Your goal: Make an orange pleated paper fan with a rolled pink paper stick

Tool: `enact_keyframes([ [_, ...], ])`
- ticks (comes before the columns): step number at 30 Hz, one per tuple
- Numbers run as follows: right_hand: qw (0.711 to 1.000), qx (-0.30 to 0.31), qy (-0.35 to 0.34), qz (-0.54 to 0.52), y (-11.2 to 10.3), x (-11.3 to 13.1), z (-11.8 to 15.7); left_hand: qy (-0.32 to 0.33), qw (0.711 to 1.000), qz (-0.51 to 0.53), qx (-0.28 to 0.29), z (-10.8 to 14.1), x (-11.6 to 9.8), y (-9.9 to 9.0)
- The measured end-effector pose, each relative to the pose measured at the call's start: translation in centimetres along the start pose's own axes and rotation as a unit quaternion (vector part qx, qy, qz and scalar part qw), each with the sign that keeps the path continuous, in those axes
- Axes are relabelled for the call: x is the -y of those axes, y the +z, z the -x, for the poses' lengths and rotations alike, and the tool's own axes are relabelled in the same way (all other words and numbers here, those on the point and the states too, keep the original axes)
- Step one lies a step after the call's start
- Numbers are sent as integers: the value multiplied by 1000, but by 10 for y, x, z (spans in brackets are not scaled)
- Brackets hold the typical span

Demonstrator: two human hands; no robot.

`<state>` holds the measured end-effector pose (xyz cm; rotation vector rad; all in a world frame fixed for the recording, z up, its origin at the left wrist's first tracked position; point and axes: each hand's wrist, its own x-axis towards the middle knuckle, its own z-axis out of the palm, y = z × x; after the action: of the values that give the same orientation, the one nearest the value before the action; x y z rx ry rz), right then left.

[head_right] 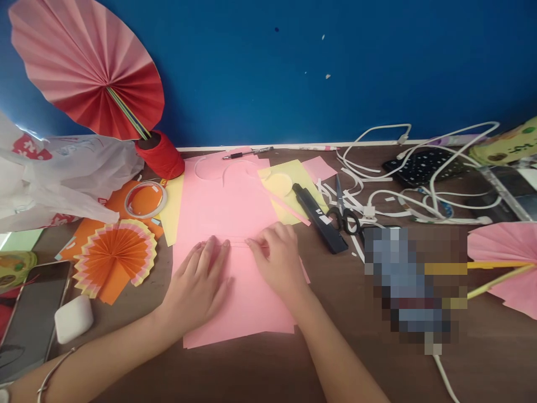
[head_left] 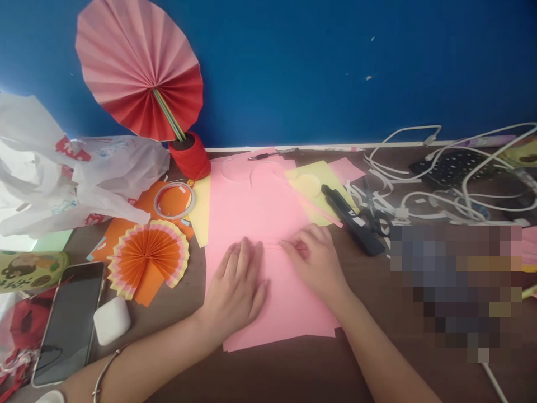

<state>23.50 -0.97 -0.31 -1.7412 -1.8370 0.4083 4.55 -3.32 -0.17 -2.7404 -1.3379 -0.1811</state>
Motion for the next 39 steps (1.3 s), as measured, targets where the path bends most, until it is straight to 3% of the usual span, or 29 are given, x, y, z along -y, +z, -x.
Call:
enact_keyframes([
  [9,998,14,14,65,6,1,1,-7,1000,0,4,0,-1,0],
  [16,1000,-9,0,-3,1,-6,1,-23,1000,-3,0,1,-1,0],
  [39,1000,-19,-2,3,-2,-11,-1,-34,999,-24,-7,1,-3,-2],
])
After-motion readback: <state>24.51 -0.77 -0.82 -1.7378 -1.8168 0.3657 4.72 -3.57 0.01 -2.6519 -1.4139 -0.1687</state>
